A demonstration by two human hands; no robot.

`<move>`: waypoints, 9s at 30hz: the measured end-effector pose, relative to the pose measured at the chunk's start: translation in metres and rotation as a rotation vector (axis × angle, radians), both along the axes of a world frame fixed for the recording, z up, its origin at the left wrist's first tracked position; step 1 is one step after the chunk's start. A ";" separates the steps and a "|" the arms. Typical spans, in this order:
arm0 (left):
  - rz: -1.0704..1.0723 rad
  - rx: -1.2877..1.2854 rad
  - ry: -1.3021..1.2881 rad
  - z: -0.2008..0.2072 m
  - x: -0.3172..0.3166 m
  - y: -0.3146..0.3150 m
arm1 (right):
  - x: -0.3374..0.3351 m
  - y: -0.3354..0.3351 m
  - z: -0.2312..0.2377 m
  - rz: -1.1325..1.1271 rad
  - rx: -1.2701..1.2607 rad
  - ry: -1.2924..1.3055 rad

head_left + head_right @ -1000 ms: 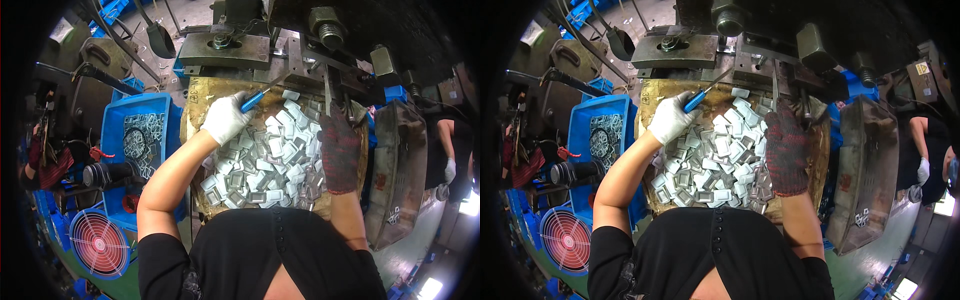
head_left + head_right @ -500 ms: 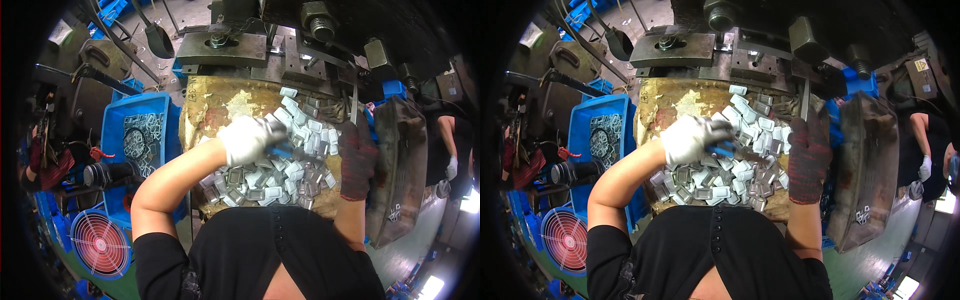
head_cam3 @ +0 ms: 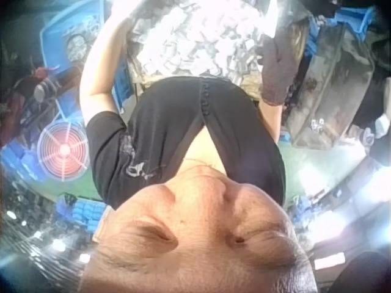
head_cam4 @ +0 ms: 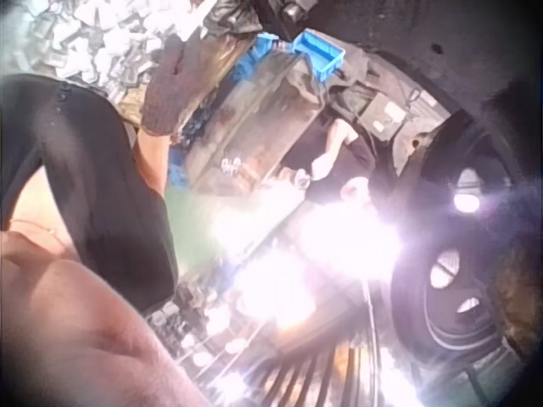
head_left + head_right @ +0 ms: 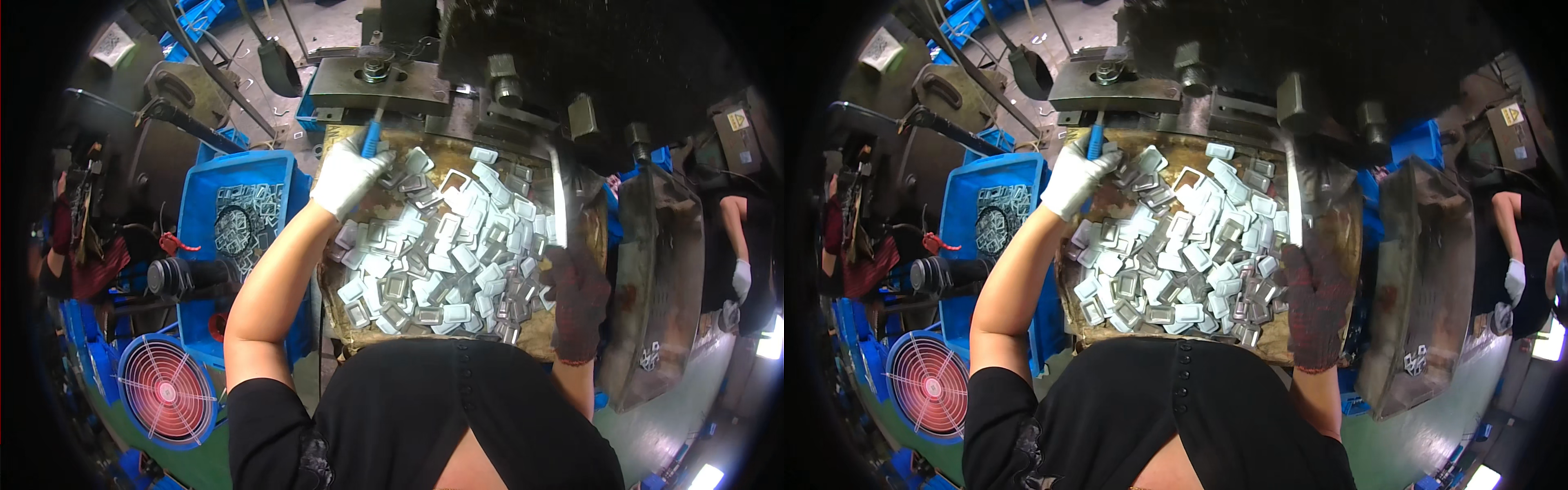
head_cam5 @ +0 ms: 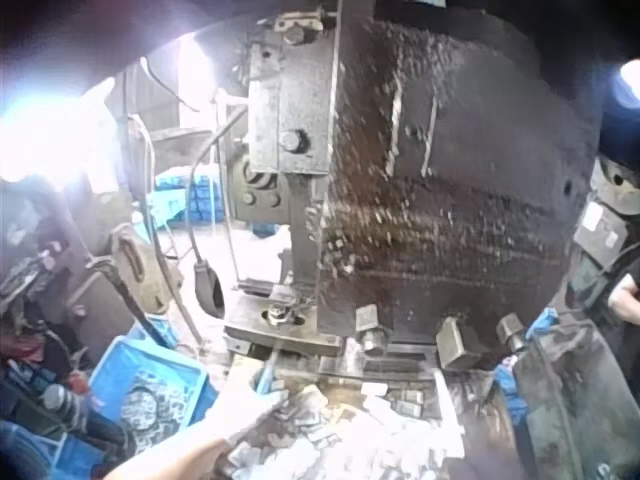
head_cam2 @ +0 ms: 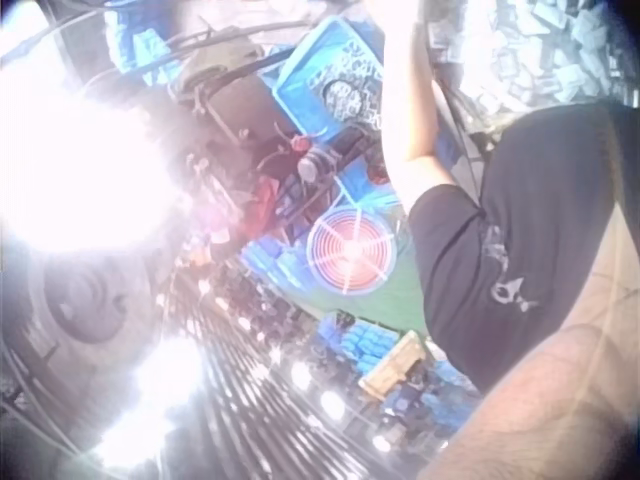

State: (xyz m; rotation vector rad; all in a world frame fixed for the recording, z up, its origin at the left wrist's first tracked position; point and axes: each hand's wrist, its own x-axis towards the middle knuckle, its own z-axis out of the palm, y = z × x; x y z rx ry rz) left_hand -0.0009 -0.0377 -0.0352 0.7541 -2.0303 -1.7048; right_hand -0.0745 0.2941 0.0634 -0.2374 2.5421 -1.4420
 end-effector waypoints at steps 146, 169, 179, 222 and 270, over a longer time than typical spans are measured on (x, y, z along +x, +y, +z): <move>-0.229 -0.583 -0.499 0.043 -0.005 -0.021 | -0.071 -0.008 -0.002 0.613 0.153 -0.309; -0.110 -0.432 -0.622 0.032 0.040 -0.018 | -0.146 -0.040 0.016 0.855 0.279 -0.532; -0.099 -0.382 -0.639 0.032 0.042 -0.018 | -0.145 -0.029 0.016 0.938 0.269 -0.461; -0.089 -0.759 -0.345 0.025 -0.019 0.017 | -0.033 -0.055 -0.032 0.079 -0.048 0.031; -0.434 -0.175 -0.346 0.059 -0.036 0.005 | 0.026 -0.011 0.003 0.311 -0.016 -0.327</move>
